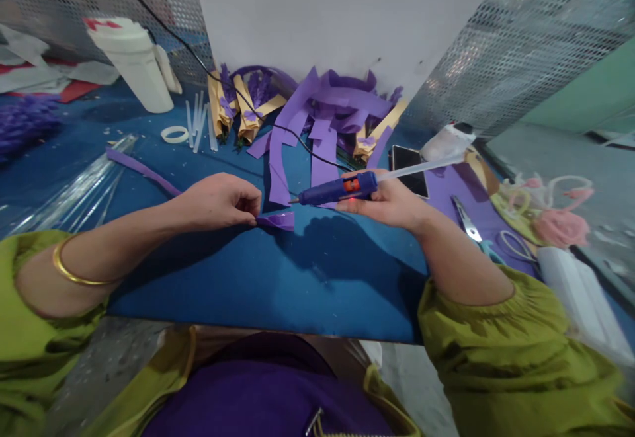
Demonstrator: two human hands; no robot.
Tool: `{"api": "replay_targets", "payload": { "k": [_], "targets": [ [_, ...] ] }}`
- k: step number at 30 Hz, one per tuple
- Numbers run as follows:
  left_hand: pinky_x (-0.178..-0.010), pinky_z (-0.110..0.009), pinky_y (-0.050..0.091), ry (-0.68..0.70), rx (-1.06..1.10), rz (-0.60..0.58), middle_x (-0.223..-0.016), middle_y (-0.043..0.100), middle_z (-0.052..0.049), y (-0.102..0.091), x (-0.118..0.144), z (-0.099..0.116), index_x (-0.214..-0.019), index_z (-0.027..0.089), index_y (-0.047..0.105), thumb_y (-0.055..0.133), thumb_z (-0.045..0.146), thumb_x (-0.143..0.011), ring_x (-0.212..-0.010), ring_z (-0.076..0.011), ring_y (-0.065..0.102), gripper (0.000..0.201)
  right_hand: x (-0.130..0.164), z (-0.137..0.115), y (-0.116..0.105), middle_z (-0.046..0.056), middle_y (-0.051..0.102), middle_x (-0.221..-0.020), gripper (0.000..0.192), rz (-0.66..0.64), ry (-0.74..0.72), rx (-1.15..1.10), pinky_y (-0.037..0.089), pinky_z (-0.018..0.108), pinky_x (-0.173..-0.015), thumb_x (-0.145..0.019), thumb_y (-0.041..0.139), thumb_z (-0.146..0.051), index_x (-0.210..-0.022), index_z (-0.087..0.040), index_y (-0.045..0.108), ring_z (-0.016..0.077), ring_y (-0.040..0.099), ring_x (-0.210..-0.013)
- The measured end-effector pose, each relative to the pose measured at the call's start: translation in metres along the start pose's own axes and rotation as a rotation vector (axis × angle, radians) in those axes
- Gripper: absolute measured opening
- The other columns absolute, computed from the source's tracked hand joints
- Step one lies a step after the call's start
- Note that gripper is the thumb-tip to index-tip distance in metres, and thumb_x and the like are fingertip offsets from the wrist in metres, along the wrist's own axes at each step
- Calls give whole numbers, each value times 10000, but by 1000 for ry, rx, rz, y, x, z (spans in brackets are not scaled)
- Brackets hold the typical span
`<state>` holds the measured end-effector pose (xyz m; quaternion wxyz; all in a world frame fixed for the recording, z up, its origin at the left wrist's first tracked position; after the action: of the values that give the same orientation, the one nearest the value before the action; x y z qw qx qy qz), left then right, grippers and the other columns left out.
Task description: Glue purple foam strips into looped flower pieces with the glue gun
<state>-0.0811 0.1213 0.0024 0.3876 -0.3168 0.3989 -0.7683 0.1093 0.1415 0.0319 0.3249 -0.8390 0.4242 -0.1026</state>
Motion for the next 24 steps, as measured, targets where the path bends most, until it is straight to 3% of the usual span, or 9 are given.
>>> {"api": "replay_targets", "payload": {
  "k": [2, 7, 24],
  "targets": [
    [-569, -239, 335, 3, 1, 4, -667, 654, 12, 0, 0, 1, -707, 191, 674, 620, 363, -746, -643, -144, 564, 185, -1, -5, 10, 18, 578, -744, 394, -44, -11, -43, 383, 273, -562, -774, 714, -534, -873, -167, 614, 141, 499, -637],
    [-569, -243, 332, 12, -3, 10, -661, 652, 13, -1, -1, 3, -688, 194, 670, 615, 365, -731, -636, -147, 564, 185, -4, -19, 28, -17, 497, -680, 328, -94, -96, 100, 305, 248, -541, -799, 707, -445, -719, -177, 536, 104, 414, -594],
    [-557, -240, 331, -14, -6, 1, -651, 646, 8, -1, 0, 3, -692, 198, 672, 619, 375, -729, -637, -155, 561, 188, -5, -28, 42, -31, 445, -655, 346, -136, -156, 302, 244, 251, -571, -857, 636, -464, -721, -200, 458, 107, 367, -589]
  ]
}}
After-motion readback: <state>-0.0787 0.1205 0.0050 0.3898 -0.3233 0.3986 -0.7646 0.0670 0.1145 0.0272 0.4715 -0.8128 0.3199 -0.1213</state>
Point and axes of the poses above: each hand's wrist, its own x-axis away from the middle knuckle, its own y-axis out of the palm, z = x × y, the point moved 10 cm from there along -x, towards the middle knuckle
